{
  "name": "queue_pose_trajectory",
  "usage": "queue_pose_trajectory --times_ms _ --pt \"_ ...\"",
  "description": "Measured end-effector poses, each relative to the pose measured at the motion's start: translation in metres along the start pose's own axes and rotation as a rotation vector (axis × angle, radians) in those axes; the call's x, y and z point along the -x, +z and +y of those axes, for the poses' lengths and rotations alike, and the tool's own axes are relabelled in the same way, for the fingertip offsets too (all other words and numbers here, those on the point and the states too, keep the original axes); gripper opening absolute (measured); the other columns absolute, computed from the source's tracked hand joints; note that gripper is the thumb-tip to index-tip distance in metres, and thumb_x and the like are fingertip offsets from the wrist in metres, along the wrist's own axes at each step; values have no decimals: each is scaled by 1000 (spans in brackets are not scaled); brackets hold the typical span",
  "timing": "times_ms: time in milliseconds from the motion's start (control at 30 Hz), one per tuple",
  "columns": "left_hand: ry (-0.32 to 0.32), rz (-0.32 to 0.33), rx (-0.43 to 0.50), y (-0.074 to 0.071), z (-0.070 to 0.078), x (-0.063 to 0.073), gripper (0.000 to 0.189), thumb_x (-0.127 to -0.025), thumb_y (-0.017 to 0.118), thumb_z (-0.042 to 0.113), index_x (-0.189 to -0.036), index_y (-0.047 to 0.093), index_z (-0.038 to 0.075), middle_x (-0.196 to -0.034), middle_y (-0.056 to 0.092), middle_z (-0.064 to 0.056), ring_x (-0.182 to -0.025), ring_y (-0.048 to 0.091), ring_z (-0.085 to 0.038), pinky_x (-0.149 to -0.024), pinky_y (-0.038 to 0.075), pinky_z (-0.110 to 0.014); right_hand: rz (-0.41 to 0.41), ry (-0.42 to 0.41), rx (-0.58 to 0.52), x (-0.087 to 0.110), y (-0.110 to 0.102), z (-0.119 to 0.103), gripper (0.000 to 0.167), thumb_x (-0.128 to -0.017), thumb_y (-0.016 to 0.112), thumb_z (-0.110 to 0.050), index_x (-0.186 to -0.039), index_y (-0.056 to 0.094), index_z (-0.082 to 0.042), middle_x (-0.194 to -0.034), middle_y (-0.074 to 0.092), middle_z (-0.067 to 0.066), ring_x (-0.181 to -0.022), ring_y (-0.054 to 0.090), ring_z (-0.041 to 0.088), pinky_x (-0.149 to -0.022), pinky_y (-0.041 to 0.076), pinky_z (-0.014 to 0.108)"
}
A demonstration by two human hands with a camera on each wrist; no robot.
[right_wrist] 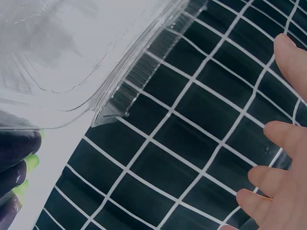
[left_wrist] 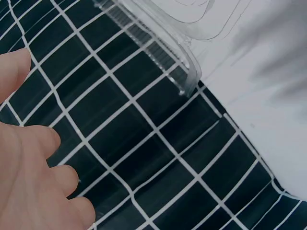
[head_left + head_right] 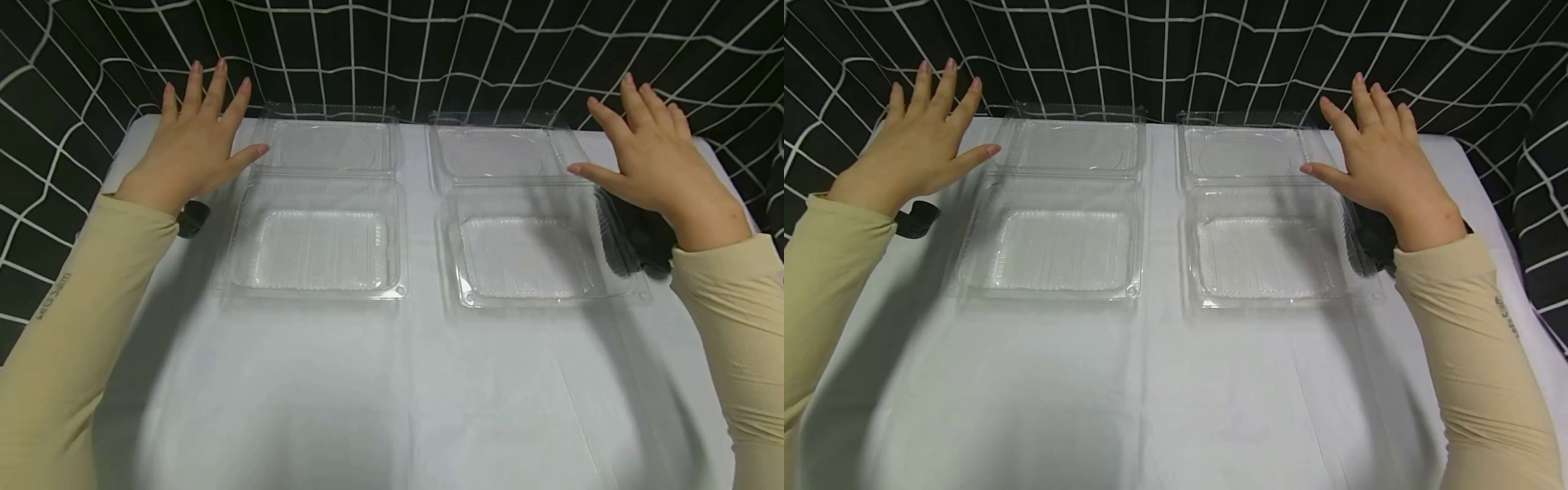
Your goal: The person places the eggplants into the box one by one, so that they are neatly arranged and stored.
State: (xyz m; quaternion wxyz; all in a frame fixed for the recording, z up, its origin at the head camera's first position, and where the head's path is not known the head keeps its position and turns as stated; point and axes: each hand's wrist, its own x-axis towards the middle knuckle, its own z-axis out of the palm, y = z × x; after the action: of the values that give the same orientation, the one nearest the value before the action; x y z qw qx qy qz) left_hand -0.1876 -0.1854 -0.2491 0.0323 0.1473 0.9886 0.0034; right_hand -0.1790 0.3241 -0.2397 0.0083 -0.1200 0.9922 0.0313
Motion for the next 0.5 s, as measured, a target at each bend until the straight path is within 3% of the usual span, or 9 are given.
queue_pose_trajectory --times_ms 200,500 --pt "10 41 19 8 -8 17 77 -100 36 46 -149 -1 0 -153 -18 -15 -137 -23 -33 -107 -10 -61 11 -3 -21 1 2 0 89 -91 54 -51 -151 9 -5 -153 -16 19 -140 -12 40 -109 -8 57" --pt "67 109 84 44 -16 60 70 -100 39 37 -148 12 -6 -154 -7 -23 -139 -14 -39 -107 -5 -63 15 26 -21 8 -1 6 89 -91 56 -48 -150 8 -2 -153 -12 24 -140 -10 42 -110 -5 57"
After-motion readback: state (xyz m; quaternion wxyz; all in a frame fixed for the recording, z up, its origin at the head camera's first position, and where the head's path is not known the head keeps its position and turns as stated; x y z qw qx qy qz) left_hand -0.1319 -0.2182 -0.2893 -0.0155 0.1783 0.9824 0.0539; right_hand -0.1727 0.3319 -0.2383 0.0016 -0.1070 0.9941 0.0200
